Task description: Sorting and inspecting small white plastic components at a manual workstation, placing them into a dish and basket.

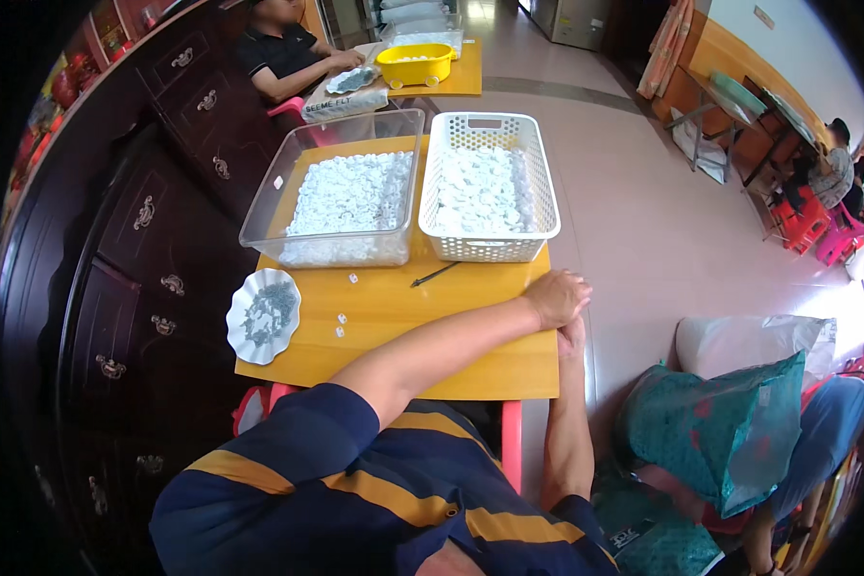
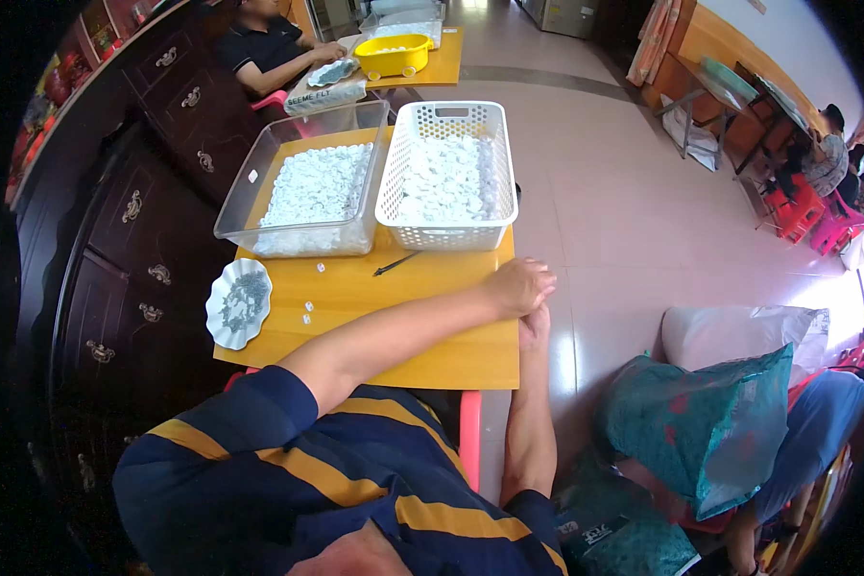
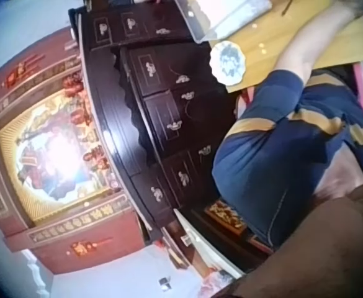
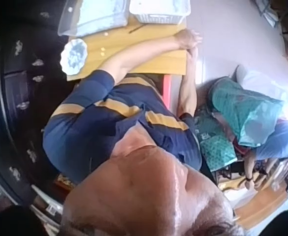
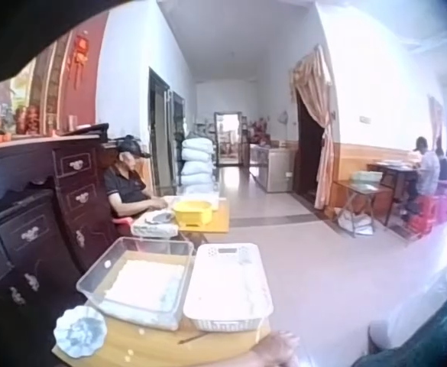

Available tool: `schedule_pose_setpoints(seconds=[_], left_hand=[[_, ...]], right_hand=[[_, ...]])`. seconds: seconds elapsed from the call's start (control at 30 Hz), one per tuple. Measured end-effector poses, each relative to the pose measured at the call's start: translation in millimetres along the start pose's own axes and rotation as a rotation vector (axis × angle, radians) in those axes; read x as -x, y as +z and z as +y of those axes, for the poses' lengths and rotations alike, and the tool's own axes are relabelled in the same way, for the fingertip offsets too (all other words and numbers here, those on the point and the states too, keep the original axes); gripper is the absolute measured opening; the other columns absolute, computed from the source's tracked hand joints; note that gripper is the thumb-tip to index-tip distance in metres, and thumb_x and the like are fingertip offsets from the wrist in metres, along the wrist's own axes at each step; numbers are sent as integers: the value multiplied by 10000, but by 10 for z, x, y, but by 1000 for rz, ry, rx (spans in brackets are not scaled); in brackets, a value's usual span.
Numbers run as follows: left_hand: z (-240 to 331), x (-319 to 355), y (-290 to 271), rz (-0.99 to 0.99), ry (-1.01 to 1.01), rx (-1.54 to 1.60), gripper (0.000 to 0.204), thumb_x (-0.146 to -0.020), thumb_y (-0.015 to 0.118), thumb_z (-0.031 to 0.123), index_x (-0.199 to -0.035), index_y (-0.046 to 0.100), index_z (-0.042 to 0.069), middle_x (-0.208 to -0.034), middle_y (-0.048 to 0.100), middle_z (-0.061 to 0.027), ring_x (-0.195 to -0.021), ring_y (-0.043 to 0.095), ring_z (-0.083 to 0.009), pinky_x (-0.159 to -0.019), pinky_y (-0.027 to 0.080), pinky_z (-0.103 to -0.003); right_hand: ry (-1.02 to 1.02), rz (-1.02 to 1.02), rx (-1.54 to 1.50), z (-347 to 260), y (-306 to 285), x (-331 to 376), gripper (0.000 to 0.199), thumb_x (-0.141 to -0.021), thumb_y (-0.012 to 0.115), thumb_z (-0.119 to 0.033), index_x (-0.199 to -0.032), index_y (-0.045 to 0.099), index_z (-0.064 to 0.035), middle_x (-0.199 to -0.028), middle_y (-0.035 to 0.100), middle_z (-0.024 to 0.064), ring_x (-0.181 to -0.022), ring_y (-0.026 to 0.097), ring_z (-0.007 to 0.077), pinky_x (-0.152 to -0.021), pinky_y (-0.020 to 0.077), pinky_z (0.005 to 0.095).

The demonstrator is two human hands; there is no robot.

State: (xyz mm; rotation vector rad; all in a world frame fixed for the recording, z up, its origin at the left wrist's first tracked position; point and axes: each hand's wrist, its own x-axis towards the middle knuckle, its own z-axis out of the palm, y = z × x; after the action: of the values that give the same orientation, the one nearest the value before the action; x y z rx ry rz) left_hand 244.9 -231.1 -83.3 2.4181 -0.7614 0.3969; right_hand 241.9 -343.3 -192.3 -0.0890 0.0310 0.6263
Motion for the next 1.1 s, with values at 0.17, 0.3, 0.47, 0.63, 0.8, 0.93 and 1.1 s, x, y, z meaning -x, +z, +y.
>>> schedule_pose_setpoints(seconds=[0.17, 0.3, 0.47, 0.63, 0.8, 0.93, 1.1], left_hand=[[134, -16, -7, -41, -30, 15, 209, -917, 587, 240, -879, 683, 58, -975, 666, -149, -984, 639, -340, -843, 524, -466], [124, -17, 113, -70, 8, 15, 224, -919, 578, 261, -883, 679, 65, -949, 663, -141, -983, 630, -318, -853, 517, -464], [152, -66, 138, -44, 47, 63, 217, -928, 569, 255, -856, 664, 73, -901, 645, -114, -959, 612, -309, -852, 505, -445], [125, -42, 30, 36, 242, 42, 203, -933, 588, 245, -855, 666, 75, -879, 638, -86, -931, 602, -299, -844, 500, -428], [83, 314, -266, 210, 13, 192, 176, -937, 622, 228, -905, 672, 62, -875, 646, -86, -902, 605, -301, -843, 495, -419], [149, 641, -475, 267, 60, 242, 165, -935, 630, 215, -914, 669, 56, -882, 650, -89, -901, 614, -304, -832, 495, -421], [138, 1041, -706, 177, -54, 300, 160, -942, 614, 188, -948, 678, 42, -912, 660, -114, -914, 622, -321, -839, 497, -421]], right_hand=[[-16, -90, 120, -112, -235, -11, 455, -1058, 489, -387, -1373, 494, -59, -1370, 547, 108, -1240, 558, 243, -1058, 494, 403], [-251, -109, 252, -28, -249, -1, 448, -1061, 488, -373, -1385, 488, -64, -1382, 538, 104, -1261, 546, 246, -1056, 497, 395], [-128, -28, 150, -116, -240, 71, 447, -1057, 496, -375, -1381, 493, -66, -1370, 549, 107, -1255, 553, 252, -1056, 495, 406], [-56, 51, 42, -181, -300, 74, 447, -1054, 503, -377, -1377, 498, -67, -1357, 560, 111, -1249, 559, 258, -1057, 493, 416], [-188, -20, 771, 320, 479, 512, 435, -1048, 519, -359, -1367, 512, -64, -1310, 596, 117, -1222, 586, 268, -1064, 486, 435], [10, 156, 16, 190, -316, 584, 323, -1038, 522, -262, -1263, 581, -37, -1203, 643, 154, -1158, 624, 283, -1012, 530, 456], [-275, 525, -402, -646, -443, 587, 285, -1042, 487, -218, -1117, 615, 25, -1053, 676, 186, -980, 684, 329, -846, 624, 434]])
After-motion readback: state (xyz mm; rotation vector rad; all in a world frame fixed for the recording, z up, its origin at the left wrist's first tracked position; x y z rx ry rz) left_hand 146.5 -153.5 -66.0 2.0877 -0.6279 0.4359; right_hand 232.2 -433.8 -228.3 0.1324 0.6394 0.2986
